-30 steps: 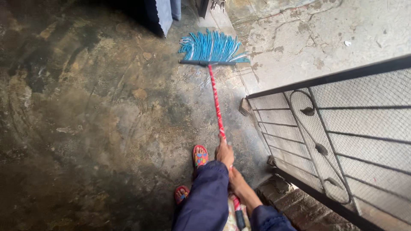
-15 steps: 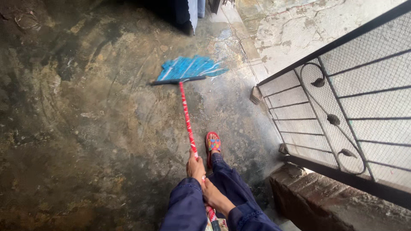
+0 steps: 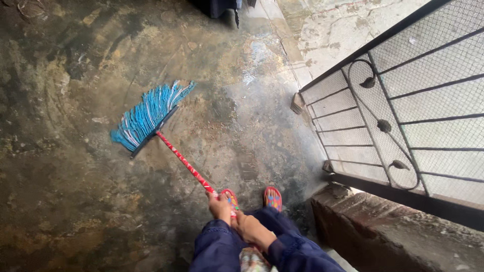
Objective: The person uses a long-handled broom to sweep a concrete floor area, moving dirt and debris along walls and through an open doorway.
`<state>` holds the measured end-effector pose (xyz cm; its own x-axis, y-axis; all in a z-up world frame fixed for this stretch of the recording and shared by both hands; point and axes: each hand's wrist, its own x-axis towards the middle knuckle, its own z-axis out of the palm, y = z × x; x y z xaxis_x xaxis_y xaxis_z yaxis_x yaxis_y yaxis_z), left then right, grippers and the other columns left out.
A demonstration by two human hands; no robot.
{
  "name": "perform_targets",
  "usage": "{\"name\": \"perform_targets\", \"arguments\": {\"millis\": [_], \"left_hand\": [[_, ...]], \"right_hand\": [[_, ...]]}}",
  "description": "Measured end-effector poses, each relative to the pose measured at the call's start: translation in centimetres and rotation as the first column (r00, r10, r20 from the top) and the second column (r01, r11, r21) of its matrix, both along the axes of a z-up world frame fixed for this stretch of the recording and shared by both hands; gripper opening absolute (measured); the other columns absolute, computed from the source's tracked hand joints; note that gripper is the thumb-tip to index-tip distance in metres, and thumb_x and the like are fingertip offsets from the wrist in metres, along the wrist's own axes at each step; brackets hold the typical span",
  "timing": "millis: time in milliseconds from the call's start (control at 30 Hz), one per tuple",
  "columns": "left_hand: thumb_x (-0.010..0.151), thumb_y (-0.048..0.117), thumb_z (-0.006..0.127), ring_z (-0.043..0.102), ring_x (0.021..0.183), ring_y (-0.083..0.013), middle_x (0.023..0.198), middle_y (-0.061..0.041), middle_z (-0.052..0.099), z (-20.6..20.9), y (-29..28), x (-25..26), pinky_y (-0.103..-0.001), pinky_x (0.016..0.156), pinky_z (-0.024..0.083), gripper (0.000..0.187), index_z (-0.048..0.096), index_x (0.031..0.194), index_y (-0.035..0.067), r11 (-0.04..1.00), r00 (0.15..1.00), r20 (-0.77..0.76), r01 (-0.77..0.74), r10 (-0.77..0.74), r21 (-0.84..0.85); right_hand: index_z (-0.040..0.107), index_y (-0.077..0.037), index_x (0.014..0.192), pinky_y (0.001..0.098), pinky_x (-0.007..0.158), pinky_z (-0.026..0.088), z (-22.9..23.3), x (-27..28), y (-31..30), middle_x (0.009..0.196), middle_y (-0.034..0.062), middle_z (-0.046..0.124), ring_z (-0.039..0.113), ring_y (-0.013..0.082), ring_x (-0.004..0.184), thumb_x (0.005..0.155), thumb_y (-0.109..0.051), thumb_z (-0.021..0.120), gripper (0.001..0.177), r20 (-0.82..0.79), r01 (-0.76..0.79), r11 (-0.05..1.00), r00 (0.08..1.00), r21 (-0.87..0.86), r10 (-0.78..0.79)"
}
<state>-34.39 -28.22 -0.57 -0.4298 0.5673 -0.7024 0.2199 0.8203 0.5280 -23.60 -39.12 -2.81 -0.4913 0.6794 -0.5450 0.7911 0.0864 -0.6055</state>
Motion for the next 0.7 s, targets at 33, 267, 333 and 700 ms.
{"name": "perform_targets", "arguments": {"millis": [33,267,333,700], "left_hand": [[0.093,0.013,0.051,0.073,0.063,-0.0396,0.089,-0.03,0.072,0.0,-0.4,2.0,-0.048,0.06,0.06,0.071,0.025,0.159,0.009,1.0,1.0,0.017,-0.002,0.002,-0.002],[0.094,0.014,0.052,0.072,0.06,-0.0377,0.083,-0.03,0.073,-1.7,-2.7,16.4,-0.046,0.058,0.059,0.074,0.02,0.16,0.004,0.946,0.977,-0.082,0.21,-0.195,0.246],[0.095,0.014,0.05,0.072,0.057,-0.0366,0.079,-0.028,0.072,-1.2,-3.1,20.6,-0.046,0.055,0.06,0.075,0.015,0.161,0.005,0.96,0.975,0.018,0.213,-0.22,0.179],[0.095,0.01,0.048,0.07,0.051,-0.0331,0.069,-0.023,0.068,1.0,-5.6,35.2,-0.045,0.048,0.059,0.079,0.004,0.16,0.0,0.875,0.819,0.307,0.461,-0.484,0.149]], "right_hand": [[0.057,-0.005,0.127,0.0527,0.071,0.056,0.5,2.5,-0.7,0.111,0.0302,0.058,0.068,0.047,0.084,0.098,-0.017,0.056,0.032,0.005,0.001,0.999,1.0,0.043,-0.002],[0.061,-0.006,0.111,0.0478,0.076,0.052,9.1,15.5,-0.4,0.093,0.0254,0.069,0.068,0.0439,0.091,0.103,-0.042,0.051,0.038,0.096,0.697,0.663,0.705,-0.273,-0.703],[0.06,-0.005,0.109,0.0478,0.075,0.051,11.1,18.7,-0.8,0.089,0.0239,0.069,0.067,0.0438,0.088,0.104,-0.047,0.05,0.044,0.153,0.736,0.626,0.671,-0.258,-0.725],[0.061,-0.007,0.096,0.0316,0.051,0.04,2.9,31.2,-9.2,0.068,0.0006,0.053,0.049,0.014,0.057,0.106,-0.046,0.053,0.041,0.058,0.884,0.114,0.157,-0.453,-0.986]]}}
